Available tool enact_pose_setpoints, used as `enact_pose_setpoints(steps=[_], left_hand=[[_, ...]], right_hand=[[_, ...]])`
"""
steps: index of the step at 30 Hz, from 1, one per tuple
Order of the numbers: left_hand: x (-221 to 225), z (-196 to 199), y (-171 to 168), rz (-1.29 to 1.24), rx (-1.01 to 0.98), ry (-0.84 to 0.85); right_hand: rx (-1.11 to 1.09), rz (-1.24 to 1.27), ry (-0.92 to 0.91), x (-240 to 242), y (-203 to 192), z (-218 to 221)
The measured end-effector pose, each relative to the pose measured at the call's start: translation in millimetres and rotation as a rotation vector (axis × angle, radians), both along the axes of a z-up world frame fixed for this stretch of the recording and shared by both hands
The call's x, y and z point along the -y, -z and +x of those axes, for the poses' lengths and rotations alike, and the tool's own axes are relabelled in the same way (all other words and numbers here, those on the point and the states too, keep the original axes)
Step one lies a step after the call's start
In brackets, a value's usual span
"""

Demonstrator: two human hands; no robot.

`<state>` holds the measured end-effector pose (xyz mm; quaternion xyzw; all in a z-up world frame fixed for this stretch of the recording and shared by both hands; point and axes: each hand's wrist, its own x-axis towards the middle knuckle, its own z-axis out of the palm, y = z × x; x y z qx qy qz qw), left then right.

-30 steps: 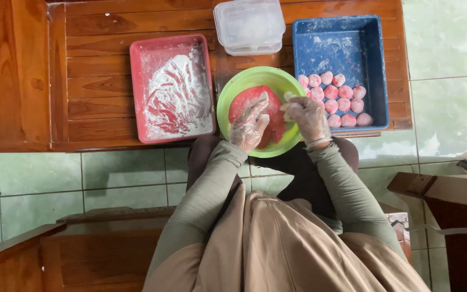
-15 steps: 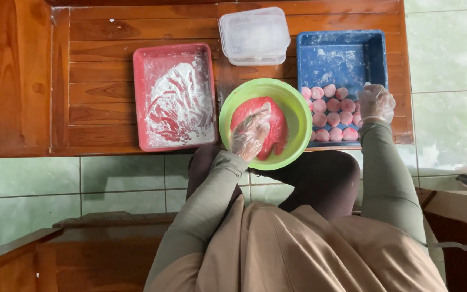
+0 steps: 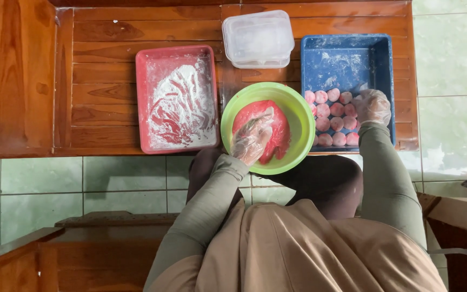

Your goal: Shaping pink dough into small uniform balls and arranging them in a tray for further processing.

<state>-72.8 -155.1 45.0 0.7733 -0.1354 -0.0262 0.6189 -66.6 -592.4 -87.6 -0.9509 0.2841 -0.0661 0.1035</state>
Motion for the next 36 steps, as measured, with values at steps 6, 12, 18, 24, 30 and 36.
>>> enact_pose_setpoints(steps=[6,12,18,24,30,36], left_hand=[[1.2,1.2,-1.6,0.237,0.095,-0.023],[1.3,3.7,12.3,0.151,0.179,-0.108],[3.3,10.3,9.0,0.257,0.331,-0.279],[-0.4,13.2,34.8,0.390,0.297,-0.357],[-10.0,13.5,9.0,0.406,0.541,-0.404],[-8.4,17.8,51.6,0.609,0.906,-0.237]], right_hand=[[-0.067,0.060,0.084,1.8,3.5,4.8],[-0.098,0.056,-0.023,-37.9,-64.0,16.6],[0.182,0.186,-0.052,-154.5,-96.1,24.4],[-0.083,-0.226,-0.686,-286.1,-111.1,-28.2],[-0.212,-0.222,-0.784,-301.3,-76.9,-51.9],[-0.262,-0.541,-0.908,-289.7,-14.1,-32.4]])
